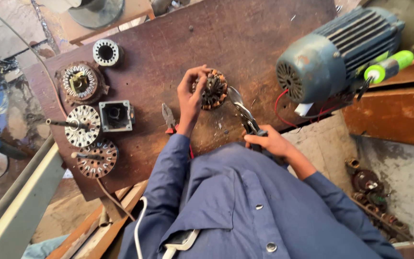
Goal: The person uses pliers to cut and remove copper windings from a motor armature on a workbench. The person repeatedly rotates the armature and snips the wires, leaving copper debris on the table.
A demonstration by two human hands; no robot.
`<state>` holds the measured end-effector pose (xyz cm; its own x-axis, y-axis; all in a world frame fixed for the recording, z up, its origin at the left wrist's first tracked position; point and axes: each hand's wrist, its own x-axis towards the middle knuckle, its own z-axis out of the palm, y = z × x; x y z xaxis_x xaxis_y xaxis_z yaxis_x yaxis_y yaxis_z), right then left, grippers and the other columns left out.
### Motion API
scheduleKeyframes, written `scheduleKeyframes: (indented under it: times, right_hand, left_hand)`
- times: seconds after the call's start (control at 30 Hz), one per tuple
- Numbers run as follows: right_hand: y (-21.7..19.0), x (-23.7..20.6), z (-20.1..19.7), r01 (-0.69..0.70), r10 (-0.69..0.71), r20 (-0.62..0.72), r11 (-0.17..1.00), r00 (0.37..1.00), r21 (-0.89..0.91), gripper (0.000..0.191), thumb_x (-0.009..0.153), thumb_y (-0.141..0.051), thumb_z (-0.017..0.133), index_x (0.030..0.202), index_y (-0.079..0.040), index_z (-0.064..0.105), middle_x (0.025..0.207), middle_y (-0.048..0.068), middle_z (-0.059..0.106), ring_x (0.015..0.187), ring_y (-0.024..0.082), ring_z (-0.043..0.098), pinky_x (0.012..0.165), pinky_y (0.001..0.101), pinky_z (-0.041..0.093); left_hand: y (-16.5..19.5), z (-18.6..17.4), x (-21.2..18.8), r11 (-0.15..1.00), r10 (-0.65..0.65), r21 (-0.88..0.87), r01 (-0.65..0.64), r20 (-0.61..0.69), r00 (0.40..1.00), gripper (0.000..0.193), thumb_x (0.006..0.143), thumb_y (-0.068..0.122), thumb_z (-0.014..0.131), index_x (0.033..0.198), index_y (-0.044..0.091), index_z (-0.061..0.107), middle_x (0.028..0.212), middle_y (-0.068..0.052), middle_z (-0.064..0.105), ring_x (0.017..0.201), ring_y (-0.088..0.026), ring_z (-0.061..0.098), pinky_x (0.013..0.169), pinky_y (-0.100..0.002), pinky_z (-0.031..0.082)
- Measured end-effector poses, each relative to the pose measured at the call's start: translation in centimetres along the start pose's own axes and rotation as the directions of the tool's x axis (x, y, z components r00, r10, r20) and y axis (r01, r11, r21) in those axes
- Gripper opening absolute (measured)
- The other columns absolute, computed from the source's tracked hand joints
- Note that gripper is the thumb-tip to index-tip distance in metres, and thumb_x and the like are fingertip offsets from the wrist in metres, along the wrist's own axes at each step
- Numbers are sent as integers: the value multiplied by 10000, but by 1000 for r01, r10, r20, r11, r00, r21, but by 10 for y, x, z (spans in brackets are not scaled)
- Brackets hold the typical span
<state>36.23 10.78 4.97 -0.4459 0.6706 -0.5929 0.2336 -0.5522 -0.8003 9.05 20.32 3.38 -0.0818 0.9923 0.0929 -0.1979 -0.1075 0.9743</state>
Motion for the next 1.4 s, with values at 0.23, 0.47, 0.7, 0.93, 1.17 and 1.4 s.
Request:
scheduleKeyframes:
  times: [0.23, 0.47, 0.7, 0.93, 1.17, 1.4]
  right_hand:
    - [-7, 16, 0, -258, 261, -13, 945, 965, -199, 538, 911, -545, 658, 976, -25, 781, 805, -5, 735, 629, 78, 549, 547, 267, 433]
    - [-29, 7, -10, -457, 450, 111, 888, 886, 47, 637, 935, -570, 590, 1200, -4, 719, 924, 115, 752, 672, 117, 627, 581, 258, 477]
    - [-39, 10, -18, -467, 446, 231, 883, 865, 43, 724, 960, -612, 509, 1281, 12, 686, 1011, 161, 776, 803, 181, 703, 668, 291, 544]
    - [-42, 15, -18, -447, 431, 221, 894, 875, 22, 701, 939, -604, 519, 1270, -8, 680, 998, 175, 780, 822, 201, 736, 700, 305, 575]
    - [-41, 6, -15, -457, 459, 73, 888, 885, -42, 629, 928, -581, 557, 1187, -19, 670, 981, 158, 788, 788, 193, 739, 700, 319, 566]
    - [-32, -2, -11, -438, 440, 42, 897, 897, -56, 600, 933, -535, 594, 1223, -15, 670, 981, 125, 780, 785, 158, 719, 704, 285, 543]
  left_hand:
    - [13, -26, 0, 704, 86, 642, -303, 347, 934, 409, 985, 266, 722, 1372, 157, 650, 1579, -85, 486, 1504, -340, 413, 1257, -497, 226]
    - [10, -23, -7, 691, 37, 665, -284, 360, 932, 323, 893, 260, 818, 1211, 243, 763, 1626, -51, 376, 1537, -351, 295, 1246, -505, 267]
    - [0, -13, -11, 870, 40, 475, -133, 201, 979, 343, 742, 1, 849, 1024, 179, 769, 1471, -76, 441, 1421, -326, 399, 1235, -472, 349]
    - [4, -11, -20, 819, 105, 538, -201, 204, 973, 347, 721, -31, 858, 995, 164, 776, 1440, -41, 496, 1463, -352, 379, 1243, -477, 359]
    - [14, -7, -27, 743, 61, 657, -125, 118, 991, 446, 706, 24, 868, 1108, 184, 760, 1517, -112, 386, 1384, -373, 385, 1134, -442, 433]
    - [-7, -11, -31, 858, 41, 502, -107, 139, 989, 530, 682, -156, 677, 1081, 176, 784, 1534, -79, 411, 1443, -348, 386, 1236, -443, 384]
